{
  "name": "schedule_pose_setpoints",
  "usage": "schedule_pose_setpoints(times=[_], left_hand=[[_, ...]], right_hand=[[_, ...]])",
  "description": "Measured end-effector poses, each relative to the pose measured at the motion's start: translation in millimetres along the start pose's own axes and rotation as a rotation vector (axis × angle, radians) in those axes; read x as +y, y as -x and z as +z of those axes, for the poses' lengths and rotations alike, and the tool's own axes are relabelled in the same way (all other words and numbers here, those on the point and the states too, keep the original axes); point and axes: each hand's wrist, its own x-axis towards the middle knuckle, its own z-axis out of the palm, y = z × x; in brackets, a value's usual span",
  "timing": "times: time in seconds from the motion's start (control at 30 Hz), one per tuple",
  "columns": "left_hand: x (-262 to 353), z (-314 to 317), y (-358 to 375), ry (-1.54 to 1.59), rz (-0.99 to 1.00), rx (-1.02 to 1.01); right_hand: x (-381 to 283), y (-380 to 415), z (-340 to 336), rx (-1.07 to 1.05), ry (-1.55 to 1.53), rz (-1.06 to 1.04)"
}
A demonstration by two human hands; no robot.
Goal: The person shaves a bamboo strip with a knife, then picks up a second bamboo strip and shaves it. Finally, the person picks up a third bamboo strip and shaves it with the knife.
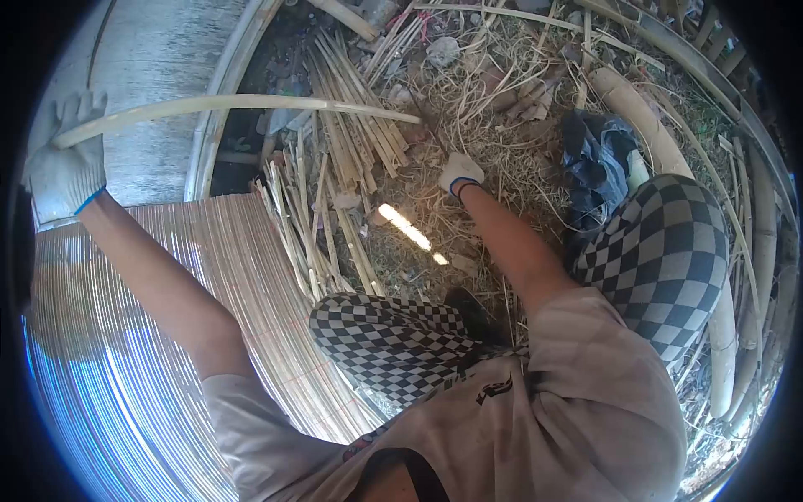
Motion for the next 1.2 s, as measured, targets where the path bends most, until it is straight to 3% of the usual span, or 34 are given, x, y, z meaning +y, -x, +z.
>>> schedule_pose_setpoints(times=[0.07, 0.1, 0.17, 0.23, 0.4, 0.47, 0.57, 0.63, 0.67, 0.73, 0.93, 1.0, 1.07, 1.13, 1.2], left_hand=[[6, -9, -7, 0.034, -0.071, -0.165], [4, 1, -8, -0.038, -0.038, -0.006], [-47, -62, -42, 0.418, -0.076, -0.167], [-36, -44, -26, 0.569, -0.071, 0.002], [-18, -30, -8, 0.924, -0.086, -0.388], [-16, -24, -8, 1.121, -0.157, -0.557], [-26, -30, -17, 1.364, -0.290, -0.675], [-30, -35, -19, 1.319, -0.240, -0.671], [-30, -36, -14, 1.299, -0.188, -0.670], [-23, -22, 6, 1.273, -0.068, -0.666], [-43, -62, -15, 1.249, -0.170, -0.543], [-45, -61, -12, 1.272, -0.162, -0.560], [-28, -36, 14, 1.258, -0.053, -0.641], [-25, -39, 13, 1.272, -0.080, -0.646], [-42, -53, -8, 1.260, -0.115, -0.612]], right_hand=[[-25, 24, -33, 0.010, -0.067, 0.031], [-43, 38, -51, 0.012, -0.106, 0.049], [-66, 53, -69, 0.200, -0.172, -0.141], [-96, 61, -84, 0.345, -0.278, -0.344], [-178, 150, -167, 0.328, -0.553, -0.675], [-192, 163, -160, 0.719, -0.514, -0.875], [-190, 148, -146, 0.601, -0.147, -0.729], [-178, 149, -156, 0.347, -0.271, -0.508], [-164, 121, -129, 0.402, -0.424, -0.545], [-167, 129, -130, 0.351, -0.300, -0.548], [-196, 172, -141, 0.717, -0.420, -0.835], [-178, 133, -127, 0.381, -0.198, -0.493], [-123, 90, -100, 0.268, -0.286, -0.284], [-72, 70, -78, 0.152, -0.224, -0.162], [-88, 85, -85, 0.190, -0.248, -0.181]])
